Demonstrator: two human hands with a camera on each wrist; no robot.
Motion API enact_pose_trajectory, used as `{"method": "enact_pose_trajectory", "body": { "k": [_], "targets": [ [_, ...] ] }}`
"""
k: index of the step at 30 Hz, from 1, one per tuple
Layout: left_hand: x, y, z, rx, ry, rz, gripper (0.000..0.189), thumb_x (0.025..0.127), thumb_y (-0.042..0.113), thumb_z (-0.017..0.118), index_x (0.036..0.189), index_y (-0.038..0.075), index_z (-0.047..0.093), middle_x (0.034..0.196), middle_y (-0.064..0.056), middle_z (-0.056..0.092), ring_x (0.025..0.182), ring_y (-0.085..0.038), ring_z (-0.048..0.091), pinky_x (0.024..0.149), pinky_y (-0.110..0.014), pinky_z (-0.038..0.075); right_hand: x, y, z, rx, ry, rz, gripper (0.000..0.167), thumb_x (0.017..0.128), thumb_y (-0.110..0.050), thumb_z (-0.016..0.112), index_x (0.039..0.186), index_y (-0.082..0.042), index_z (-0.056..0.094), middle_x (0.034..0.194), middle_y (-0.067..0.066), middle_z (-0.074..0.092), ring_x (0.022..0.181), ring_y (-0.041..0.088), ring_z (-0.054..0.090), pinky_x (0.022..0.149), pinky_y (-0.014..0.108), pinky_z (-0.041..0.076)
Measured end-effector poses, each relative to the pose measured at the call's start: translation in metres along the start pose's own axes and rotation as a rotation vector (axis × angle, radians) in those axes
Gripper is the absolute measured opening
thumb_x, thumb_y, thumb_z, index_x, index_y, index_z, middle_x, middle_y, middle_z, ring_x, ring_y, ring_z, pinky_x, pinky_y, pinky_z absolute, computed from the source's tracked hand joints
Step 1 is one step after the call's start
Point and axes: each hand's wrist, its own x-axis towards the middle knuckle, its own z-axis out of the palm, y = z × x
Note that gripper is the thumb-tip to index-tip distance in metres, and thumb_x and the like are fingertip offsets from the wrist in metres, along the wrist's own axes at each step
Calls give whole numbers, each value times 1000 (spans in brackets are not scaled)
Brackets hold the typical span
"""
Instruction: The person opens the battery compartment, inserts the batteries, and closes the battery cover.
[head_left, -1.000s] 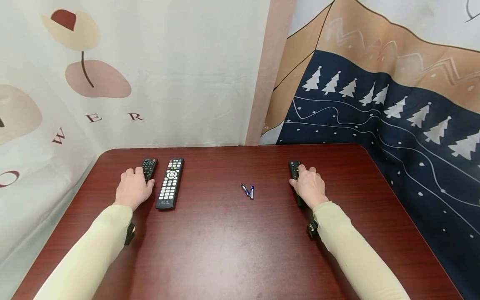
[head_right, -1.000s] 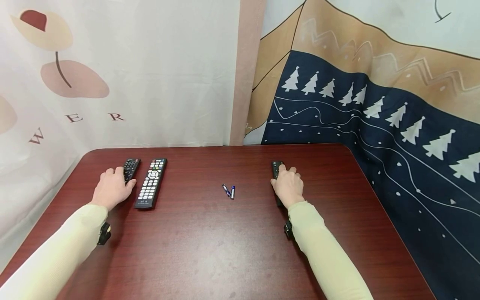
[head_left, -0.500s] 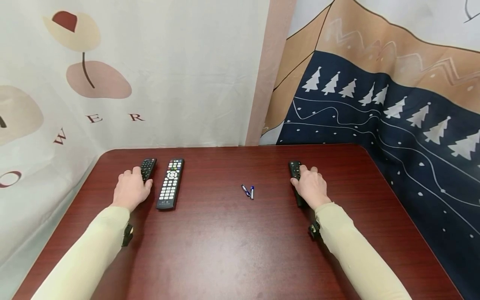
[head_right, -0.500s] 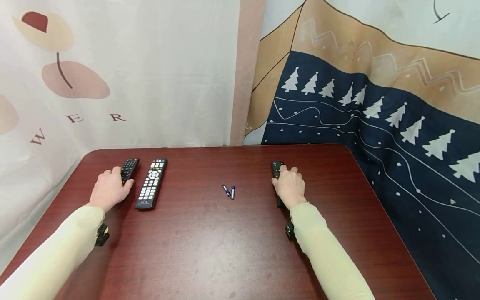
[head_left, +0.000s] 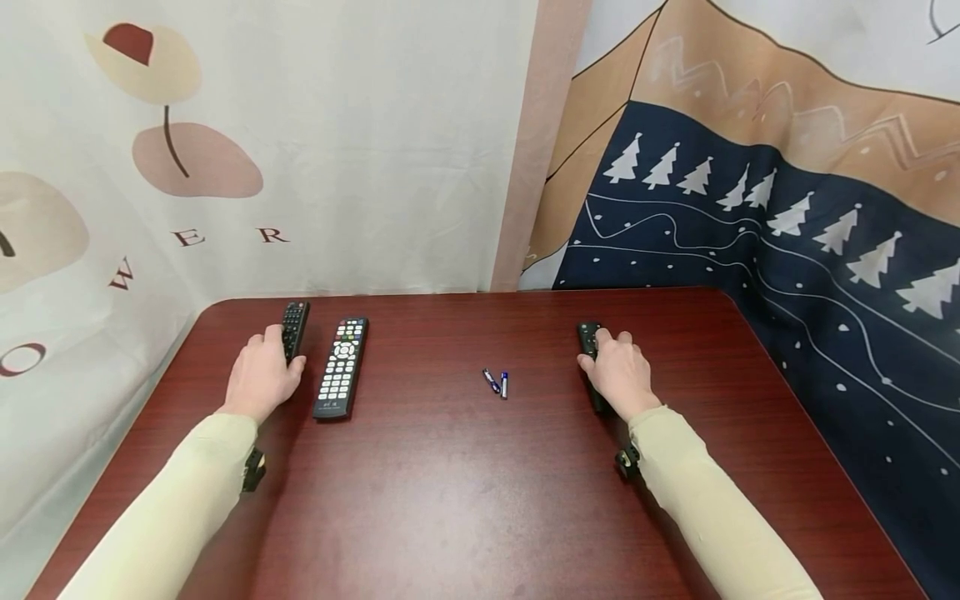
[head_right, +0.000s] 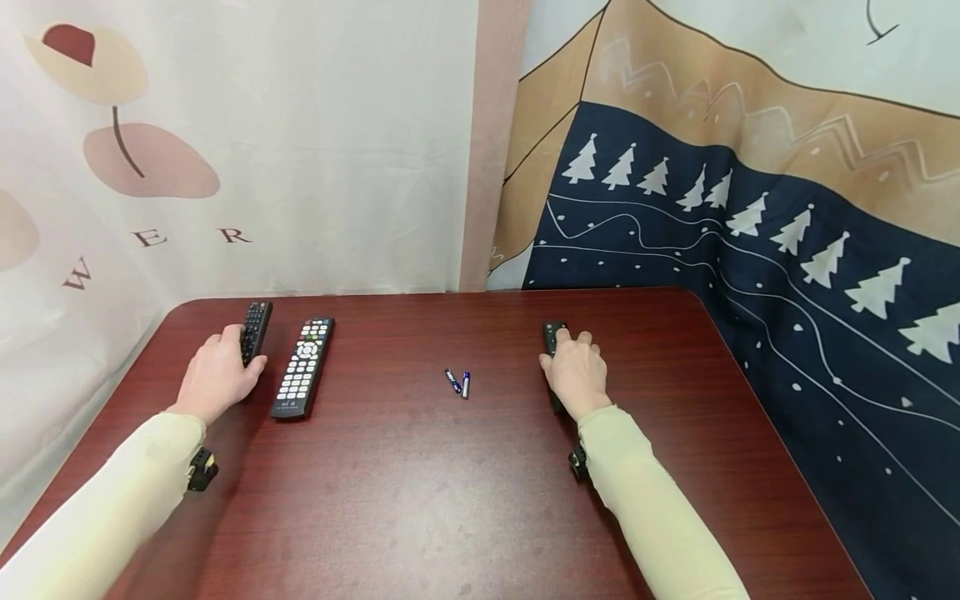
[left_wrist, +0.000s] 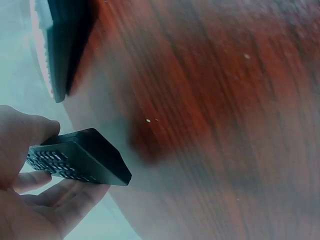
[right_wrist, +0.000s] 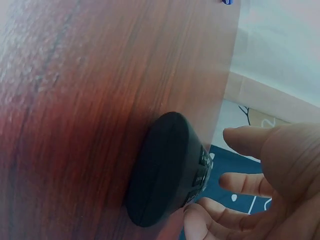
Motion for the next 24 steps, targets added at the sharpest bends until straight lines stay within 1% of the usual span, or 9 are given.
{"method": "enact_pose_trajectory", "body": {
  "k": [3, 7, 10, 14, 16, 20, 24],
  "targets": [
    [0, 3, -1, -31, 16, 2, 65, 99, 12, 63, 145, -20, 31, 117, -43, 49, 95, -52, 55, 80, -65, 50, -1, -2, 0, 3, 6, -6, 42, 99, -29, 69, 124, 2, 58, 106, 30, 54, 90, 47, 63, 76, 58, 57],
    [0, 6, -2, -78, 37, 8, 62, 98, 12, 62, 146, -17, 34, 115, -39, 52, 94, -50, 57, 78, -64, 51, -3, -4, 0, 9, 15, -17, 39, 99, -28, 68, 122, 2, 58, 107, 30, 53, 91, 48, 63, 76, 58, 57],
    [0, 8, -5, -112, 41, 19, 61, 98, 11, 62, 146, -16, 34, 114, -38, 54, 92, -50, 58, 74, -63, 52, -4, -5, -1, 13, 26, -29, 40, 99, -28, 68, 123, 1, 58, 108, 30, 54, 90, 47, 63, 75, 57, 58],
    [-1, 12, -8, -151, 43, 27, 60, 99, 11, 62, 146, -14, 35, 116, -37, 56, 93, -49, 59, 74, -61, 51, -4, -6, -1, 15, 36, -44, 39, 99, -27, 69, 123, 1, 59, 108, 30, 54, 89, 46, 64, 74, 57, 58],
    [-1, 15, -9, -166, 47, 27, 60, 99, 11, 61, 147, -13, 35, 120, -37, 57, 96, -50, 60, 76, -62, 51, -4, -6, 0, 15, 37, -47, 39, 99, -27, 69, 123, 1, 59, 109, 31, 55, 89, 46, 64, 74, 57, 58],
    [-2, 21, -11, -205, 45, 18, 60, 100, 12, 60, 149, -10, 35, 133, -38, 56, 108, -52, 61, 86, -65, 50, -6, -9, -1, 18, 37, -45, 38, 99, -29, 69, 121, 1, 60, 110, 31, 55, 90, 47, 64, 75, 58, 58],
    [-3, 26, -13, -255, 43, 12, 60, 100, 13, 60, 151, -8, 35, 137, -36, 56, 117, -51, 60, 93, -65, 48, -8, -12, -1, 22, 38, -45, 35, 99, -30, 69, 116, -1, 60, 109, 30, 55, 90, 46, 65, 75, 57, 58]
  ]
}}
